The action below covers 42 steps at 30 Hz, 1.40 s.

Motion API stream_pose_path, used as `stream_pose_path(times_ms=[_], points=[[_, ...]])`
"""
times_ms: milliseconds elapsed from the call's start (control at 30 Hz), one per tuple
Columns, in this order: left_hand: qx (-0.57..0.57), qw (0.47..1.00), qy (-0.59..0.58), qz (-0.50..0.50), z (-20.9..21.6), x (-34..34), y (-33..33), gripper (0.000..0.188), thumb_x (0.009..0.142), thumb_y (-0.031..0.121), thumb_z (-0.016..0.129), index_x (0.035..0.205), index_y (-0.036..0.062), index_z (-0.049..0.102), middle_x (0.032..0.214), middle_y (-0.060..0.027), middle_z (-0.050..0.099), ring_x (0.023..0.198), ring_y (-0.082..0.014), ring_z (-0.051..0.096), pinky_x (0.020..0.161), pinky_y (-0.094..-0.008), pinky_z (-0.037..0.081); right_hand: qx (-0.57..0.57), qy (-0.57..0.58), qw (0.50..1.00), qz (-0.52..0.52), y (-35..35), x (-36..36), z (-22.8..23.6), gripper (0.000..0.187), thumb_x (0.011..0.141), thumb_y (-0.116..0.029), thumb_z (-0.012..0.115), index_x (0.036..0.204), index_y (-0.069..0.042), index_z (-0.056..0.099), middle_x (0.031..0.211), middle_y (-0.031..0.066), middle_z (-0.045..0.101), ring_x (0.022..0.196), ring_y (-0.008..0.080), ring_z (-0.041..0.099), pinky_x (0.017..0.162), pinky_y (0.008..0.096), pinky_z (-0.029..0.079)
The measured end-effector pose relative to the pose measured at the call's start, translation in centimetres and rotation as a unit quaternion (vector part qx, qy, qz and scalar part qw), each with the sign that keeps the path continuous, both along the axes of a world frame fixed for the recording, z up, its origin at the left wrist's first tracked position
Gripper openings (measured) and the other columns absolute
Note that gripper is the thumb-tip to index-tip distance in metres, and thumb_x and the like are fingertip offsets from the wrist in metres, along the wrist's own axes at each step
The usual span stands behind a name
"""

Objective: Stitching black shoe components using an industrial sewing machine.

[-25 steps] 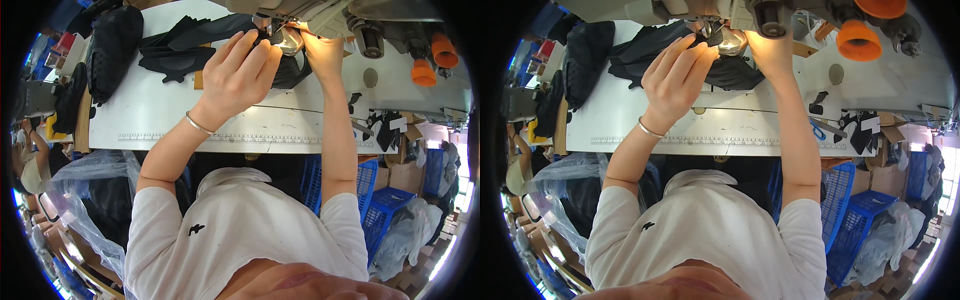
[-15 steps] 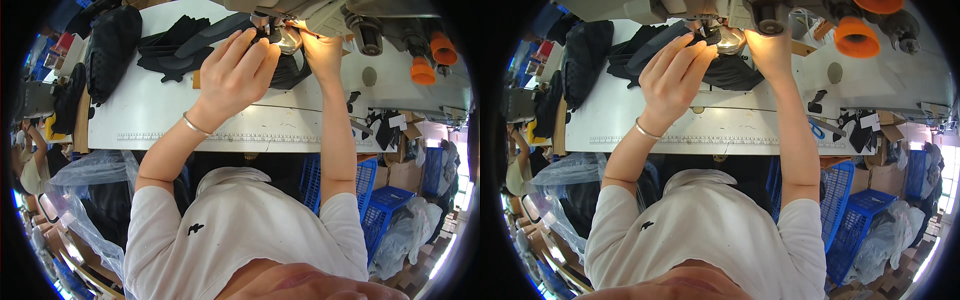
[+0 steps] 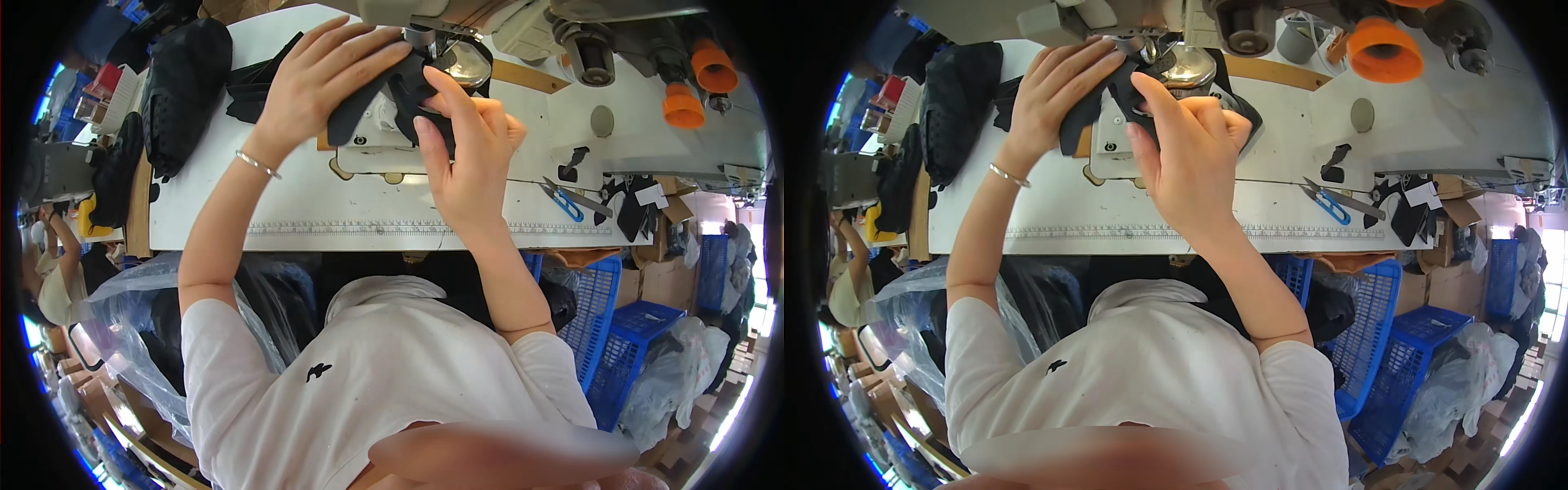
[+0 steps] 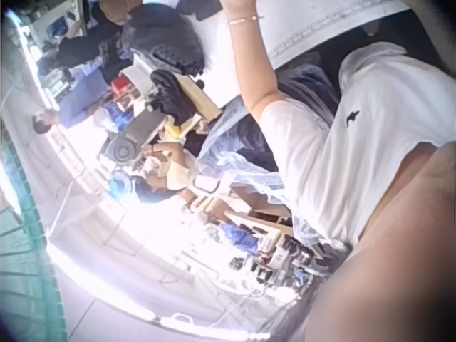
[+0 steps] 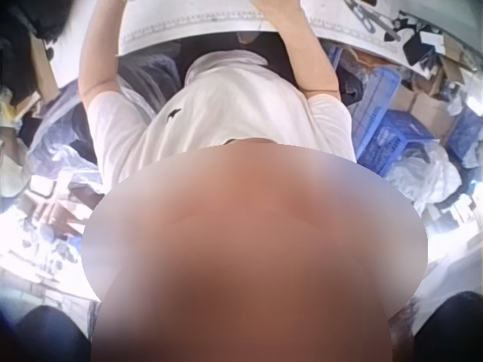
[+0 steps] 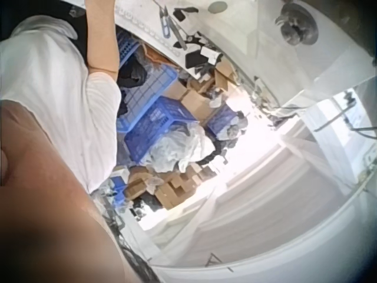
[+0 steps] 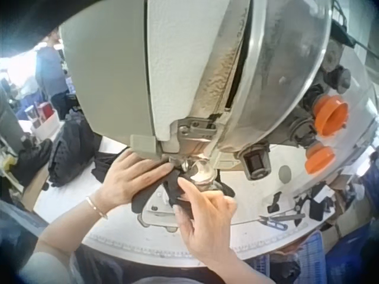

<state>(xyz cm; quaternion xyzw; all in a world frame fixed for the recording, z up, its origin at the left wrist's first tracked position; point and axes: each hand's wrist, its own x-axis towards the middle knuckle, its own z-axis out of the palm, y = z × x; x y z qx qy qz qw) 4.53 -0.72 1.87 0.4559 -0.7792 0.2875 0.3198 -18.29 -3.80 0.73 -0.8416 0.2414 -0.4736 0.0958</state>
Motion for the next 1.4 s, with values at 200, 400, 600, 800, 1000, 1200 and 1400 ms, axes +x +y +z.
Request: stream_pose_path(times_ms=[200, 400, 600, 800, 1000, 1200, 1400], points=[[-0.099, 0.993, 0.013, -0.056, -0.8, -4.1, 0.4, 0.031, 0.075, 0.009, 0.071, 0.105, 0.0013, 0.076, 0.113, -0.0119, 0.073, 0.107, -0.0292, 0.07, 0.098, -0.0434, 0.06, 0.054, -0.006, 0.998, -0.022, -1.8, -1.4, 0.6, 0.032, 0.092, -0.014, 0.072, 0.124, -0.015, 0.071, 0.08, -0.0035, 0.063, 0.086, 0.016, 0.057, 0.096, 0.0362, 0.033], [-0.125, 0.991, 0.031, -0.022, -1.3, -5.5, 0.2, 0.028, 0.075, 0.004, 0.072, 0.102, 0.0003, 0.075, 0.103, -0.0109, 0.07, 0.103, -0.028, 0.071, 0.091, -0.0398, 0.064, 0.12, 0.0, 0.993, -0.005, -2.8, -1.7, 1.1, 0.028, 0.095, -0.011, 0.066, 0.122, -0.016, 0.074, 0.067, -0.0007, 0.056, 0.067, 0.0169, 0.051, 0.08, 0.0316, 0.04], [-0.13, 0.991, 0.019, 0.005, -1.3, -6.0, 0.3, 0.028, 0.074, 0.004, 0.073, 0.102, -0.0003, 0.075, 0.103, -0.0106, 0.069, 0.103, -0.0276, 0.07, 0.091, -0.0399, 0.064, 0.164, -0.028, 0.986, 0.018, -3.2, -1.6, 1.3, 0.029, 0.095, -0.011, 0.067, 0.122, -0.016, 0.075, 0.069, 0.0014, 0.06, 0.068, 0.0178, 0.052, 0.074, 0.0325, 0.042], [-0.132, 0.991, 0.017, 0.014, -1.5, -6.2, 0.3, 0.028, 0.074, 0.003, 0.072, 0.102, 0.0001, 0.075, 0.103, -0.0105, 0.069, 0.103, -0.0275, 0.07, 0.092, -0.0402, 0.064, 0.204, -0.031, 0.978, 0.02, -3.1, -1.8, 1.6, 0.029, 0.094, -0.01, 0.067, 0.122, -0.014, 0.075, 0.072, 0.0041, 0.061, 0.068, 0.0185, 0.054, 0.067, 0.0332, 0.044], [-0.148, 0.989, 0.01, 0.021, -1.7, -6.4, 0.3, 0.028, 0.074, 0.004, 0.071, 0.102, 0.0003, 0.075, 0.103, -0.0104, 0.069, 0.102, -0.0274, 0.07, 0.091, -0.04, 0.064, 0.245, -0.024, 0.969, 0.028, -3.0, -2.1, 2.0, 0.031, 0.094, -0.009, 0.067, 0.124, -0.014, 0.074, 0.076, 0.0059, 0.064, 0.068, 0.0153, 0.057, 0.063, 0.0301, 0.046], [-0.145, 0.989, 0.011, 0.017, -1.5, -6.6, 0.4, 0.029, 0.072, 0.005, 0.071, 0.101, 0.0004, 0.075, 0.102, -0.0105, 0.069, 0.101, -0.0277, 0.071, 0.09, -0.0385, 0.064, 0.269, -0.026, 0.962, 0.035, -3.2, -2.2, 2.0, 0.033, 0.095, -0.01, 0.066, 0.127, -0.014, 0.074, 0.081, 0.0061, 0.068, 0.069, 0.0115, 0.059, 0.063, 0.027, 0.046], [-0.051, 0.952, 0.302, 0.01, 0.1, -6.8, 0.5, 0.03, 0.074, 0.003, 0.076, 0.103, 0.0038, 0.078, 0.09, -0.0115, 0.074, 0.077, -0.0284, 0.071, 0.07, -0.0337, 0.056, 0.301, -0.077, 0.95, 0.037, -3.0, -1.7, 0.9, 0.036, 0.096, -0.011, 0.066, 0.131, -0.013, 0.073, 0.065, -0.0014, 0.054, 0.06, 0.0037, 0.043, 0.056, 0.0236, 0.035]])
